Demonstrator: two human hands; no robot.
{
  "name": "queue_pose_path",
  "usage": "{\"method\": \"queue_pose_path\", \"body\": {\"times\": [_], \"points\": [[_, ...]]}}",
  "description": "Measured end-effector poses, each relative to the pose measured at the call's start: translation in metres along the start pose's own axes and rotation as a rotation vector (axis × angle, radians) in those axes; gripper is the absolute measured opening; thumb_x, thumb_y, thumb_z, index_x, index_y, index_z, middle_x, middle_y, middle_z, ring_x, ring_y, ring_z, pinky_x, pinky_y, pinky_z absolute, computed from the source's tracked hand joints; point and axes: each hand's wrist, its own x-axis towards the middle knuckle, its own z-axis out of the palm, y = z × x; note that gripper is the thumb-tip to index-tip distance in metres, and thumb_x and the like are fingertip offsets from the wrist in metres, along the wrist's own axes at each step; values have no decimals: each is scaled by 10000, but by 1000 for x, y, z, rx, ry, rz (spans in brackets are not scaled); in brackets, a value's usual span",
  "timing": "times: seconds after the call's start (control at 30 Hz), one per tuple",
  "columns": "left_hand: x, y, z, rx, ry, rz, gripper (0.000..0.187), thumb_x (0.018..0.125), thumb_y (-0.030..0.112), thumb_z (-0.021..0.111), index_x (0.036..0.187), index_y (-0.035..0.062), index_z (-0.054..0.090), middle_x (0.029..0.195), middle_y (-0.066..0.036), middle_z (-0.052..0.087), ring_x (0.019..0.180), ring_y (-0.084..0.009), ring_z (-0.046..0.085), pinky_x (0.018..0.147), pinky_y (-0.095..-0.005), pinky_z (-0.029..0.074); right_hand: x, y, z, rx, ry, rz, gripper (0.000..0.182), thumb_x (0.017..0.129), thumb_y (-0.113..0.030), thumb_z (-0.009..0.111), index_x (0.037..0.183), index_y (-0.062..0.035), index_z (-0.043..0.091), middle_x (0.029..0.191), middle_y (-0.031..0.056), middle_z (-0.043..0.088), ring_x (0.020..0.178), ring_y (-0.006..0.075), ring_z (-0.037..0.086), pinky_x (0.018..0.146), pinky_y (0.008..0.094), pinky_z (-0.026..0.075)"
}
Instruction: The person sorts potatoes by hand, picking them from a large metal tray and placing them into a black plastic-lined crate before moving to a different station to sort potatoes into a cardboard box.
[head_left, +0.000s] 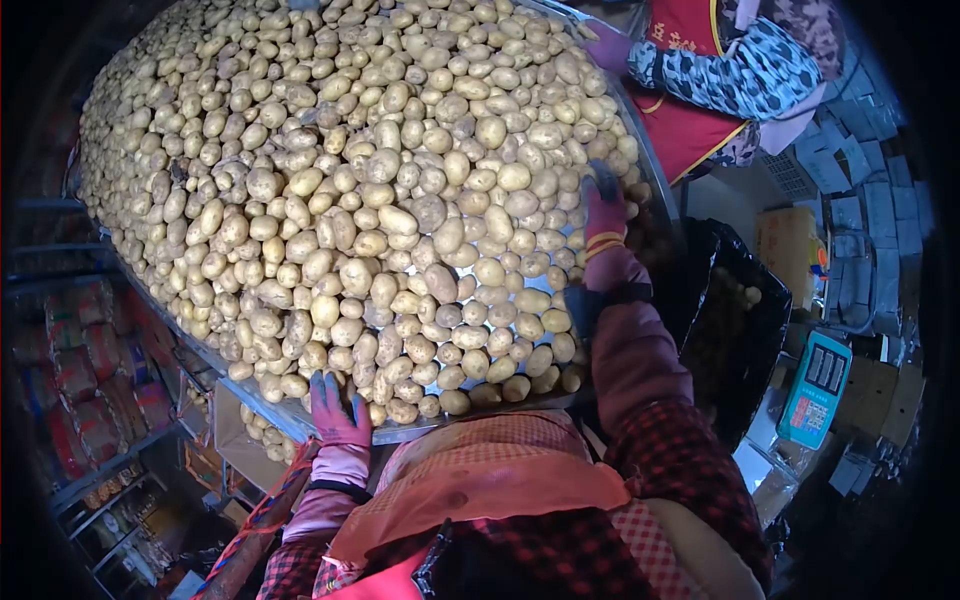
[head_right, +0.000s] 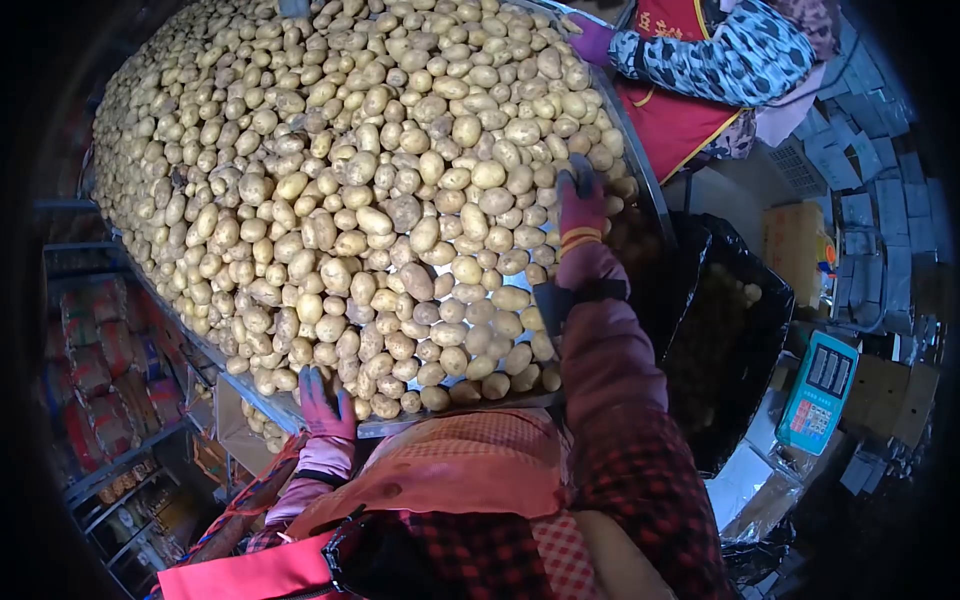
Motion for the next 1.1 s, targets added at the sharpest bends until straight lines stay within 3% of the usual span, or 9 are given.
{"method": "queue_pose_path", "body": {"times": [0.07, 0.37, 0.43, 0.63, 0.83, 0.9, 1.0, 1.03, 1.1], "points": [[0, -3, 0, 1, 0, 7, 719, 826, 157, 653, 1455, -3, 342, 1429, -325, 371, 1308, -502, 392, 1093, -547, 328, -13, -49, 26, 349, 46, 252, 468, 878, -158, 666, 1311, -21, 548, 1270, 118, 591, 1177, 214, 553, 978, 325, 467], [1, 1, 3, 26, -21, -13, 723, 823, 206, 644, 1443, -27, 355, 1413, -348, 373, 1304, -521, 383, 1094, -572, 314, -29, -69, 116, 311, -263, 56, 597, 828, -43, 715, 1373, -29, 471, 1300, 88, 533, 1207, 190, 488, 999, 318, 450], [4, 1, 0, 29, -43, -22, 724, 825, 202, 639, 1446, -28, 348, 1415, -348, 370, 1305, -521, 381, 1095, -575, 311, -63, -108, 153, 514, -180, 146, 565, 808, -30, 722, 1330, -27, 507, 1273, 90, 567, 1193, 204, 512, 1013, 342, 444], [0, -3, 2, 40, -19, 15, 732, 832, 187, 632, 1460, -23, 320, 1425, -339, 359, 1310, -510, 379, 1105, -558, 306, -128, -175, 221, 211, -6, -75, 441, 744, -109, 745, 1141, -89, 554, 1041, 144, 573, 1008, 331, 563, 912, 424, 460], [-3, -3, 1, 38, -28, 21, 744, 841, 176, 635, 1479, -9, 299, 1455, -312, 346, 1336, -484, 367, 1121, -524, 302, -180, -227, 206, 55, -453, -337, 479, 725, -155, 760, 1165, -172, 570, 1207, 84, 588, 1150, 313, 543, 1033, 445, 385], [-4, 0, 1, 12, -23, 6, 730, 840, 182, 634, 1470, -10, 321, 1453, -313, 352, 1338, -485, 364, 1119, -540, 296, -191, -223, 182, 257, -507, -296, 431, 731, -100, 750, 1129, -153, 595, 1176, 91, 603, 1106, 293, 579, 958, 409, 458], [0, 3, -4, -6, -12, -4, 724, 839, 187, 635, 1467, -8, 333, 1456, -313, 353, 1343, -483, 359, 1121, -541, 292, -151, -185, 117, 228, -471, 93, 302, 765, -66, 777, 1041, -93, 659, 913, 41, 669, 835, 176, 634, 770, 312, 523], [-2, 3, -4, -12, -15, -9, 724, 839, 188, 636, 1467, -7, 334, 1457, -312, 352, 1346, -482, 357, 1122, -538, 292, -137, -153, 94, 579, -404, 403, 173, 817, -101, 763, 966, -60, 686, 840, 18, 669, 741, 136, 602, 713, 297, 519], [-4, -1, 0, -20, 4, 10, 723, 836, 189, 638, 1466, -5, 340, 1449, -315, 359, 1335, -486, 369, 1115, -537, 301, -95, -124, 43, 267, -258, 577, 188, 908, -202, 677, 987, -33, 704, 949, 50, 707, 840, 114, 622, 725, 286, 525]]}}
